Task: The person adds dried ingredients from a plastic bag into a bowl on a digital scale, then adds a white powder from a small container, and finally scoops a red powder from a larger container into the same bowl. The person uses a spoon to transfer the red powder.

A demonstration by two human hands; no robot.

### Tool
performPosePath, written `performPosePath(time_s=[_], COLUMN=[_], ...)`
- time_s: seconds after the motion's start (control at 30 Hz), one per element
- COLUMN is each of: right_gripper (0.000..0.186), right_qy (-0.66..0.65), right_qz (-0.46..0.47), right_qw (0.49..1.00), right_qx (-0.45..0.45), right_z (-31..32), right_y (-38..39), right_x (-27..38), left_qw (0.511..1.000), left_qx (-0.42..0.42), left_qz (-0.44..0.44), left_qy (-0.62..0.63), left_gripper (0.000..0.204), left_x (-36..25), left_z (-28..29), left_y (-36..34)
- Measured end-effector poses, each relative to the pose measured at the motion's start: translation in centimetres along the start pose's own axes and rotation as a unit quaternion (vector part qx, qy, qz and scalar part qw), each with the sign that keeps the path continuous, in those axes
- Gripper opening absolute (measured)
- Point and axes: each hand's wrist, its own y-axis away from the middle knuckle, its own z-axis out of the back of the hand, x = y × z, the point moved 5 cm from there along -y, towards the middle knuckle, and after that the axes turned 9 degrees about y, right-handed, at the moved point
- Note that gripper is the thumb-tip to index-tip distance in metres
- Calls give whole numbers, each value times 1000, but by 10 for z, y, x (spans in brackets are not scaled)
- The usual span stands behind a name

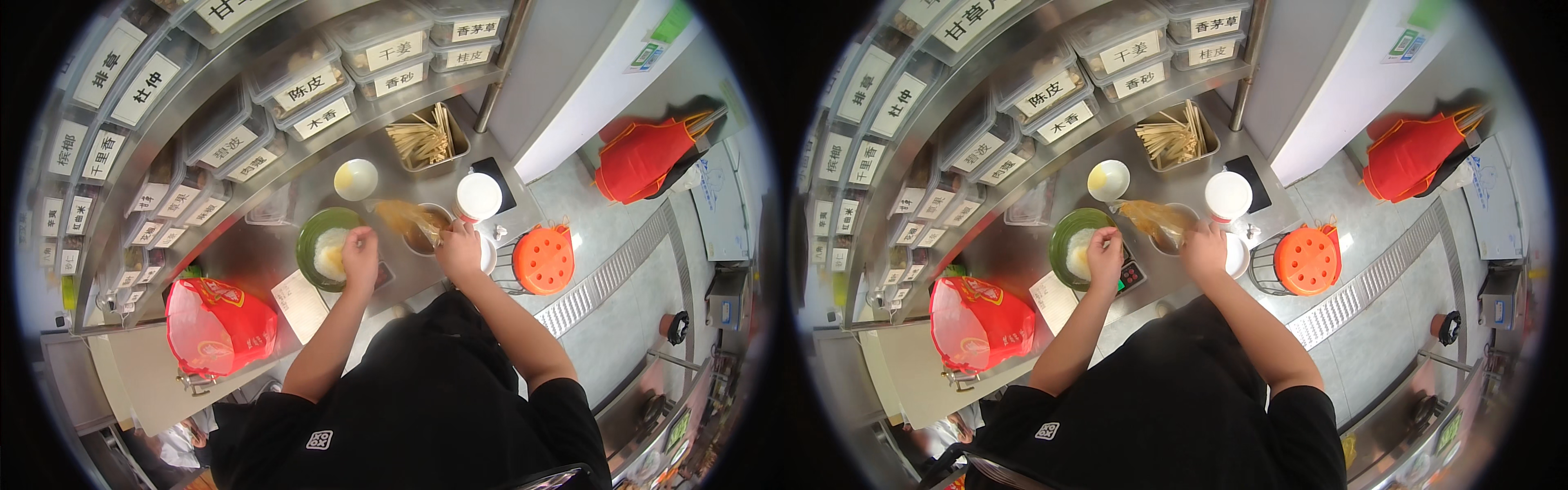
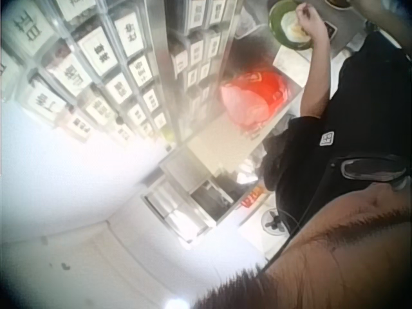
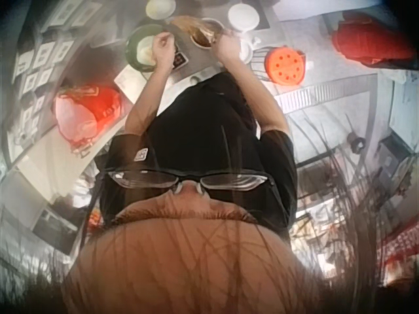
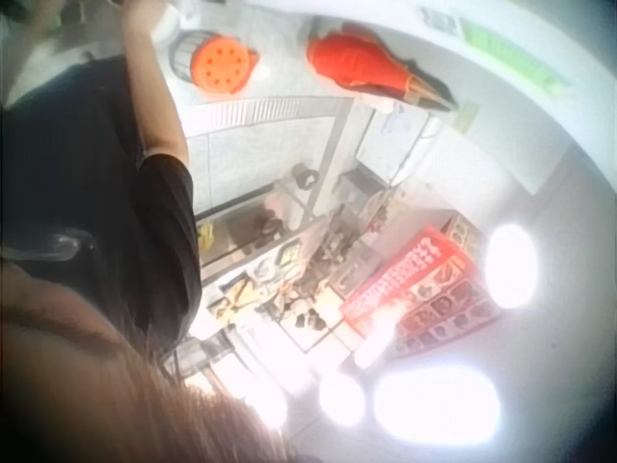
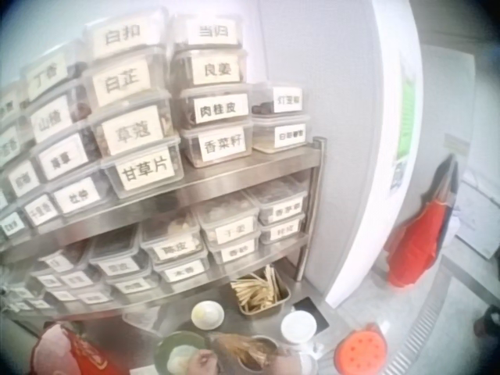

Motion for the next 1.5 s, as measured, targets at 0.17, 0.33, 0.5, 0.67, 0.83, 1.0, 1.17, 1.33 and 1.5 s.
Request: performPosePath(time_s=[0.17, 0.33, 0.5, 0.67, 0.83, 1.0, 1.17, 1.33, 1.5], right_gripper=[20, 37, 34, 24, 17, 20, 19, 15, 10], right_qy=[85, 88, -70, -56, -56, -137, -205, -216, -212], right_qz=[-13, -39, 48, 149, 137, 99, 23, -10, 76], right_qw=[994, 980, 996, 987, 987, 985, 978, 974, 974], right_qx=[60, 177, 16, 12, -63, -16, 34, 63, 31], right_z=[-3, 23, 79, 73, 73, 63, 39, 25, 29], right_y=[-2, -6, -18, -45, -44, -50, -51, -57, -53], right_x=[5, 17, 45, 57, 43, 28, 8, -13, -18], left_qw=[987, 988, 994, 999, 996, 976, 946, 924, 985], left_qx=[52, 31, 20, 13, 40, 56, 105, 190, 113], left_qz=[154, 117, 69, 20, -61, -152, -209, -230, -87], left_qy=[7, 93, 82, 27, -52, -143, -225, -240, -97], left_gripper=[33, 37, 30, 25, 28, 19, 16, 19, 23], left_x=[23, 34, 33, 38, 43, 36, 33, 23, -31], left_z=[-18, -33, -41, -44, -45, -55, -66, -63, -37], left_y=[16, 13, 5, 1, -6, -3, 3, 8, -33])
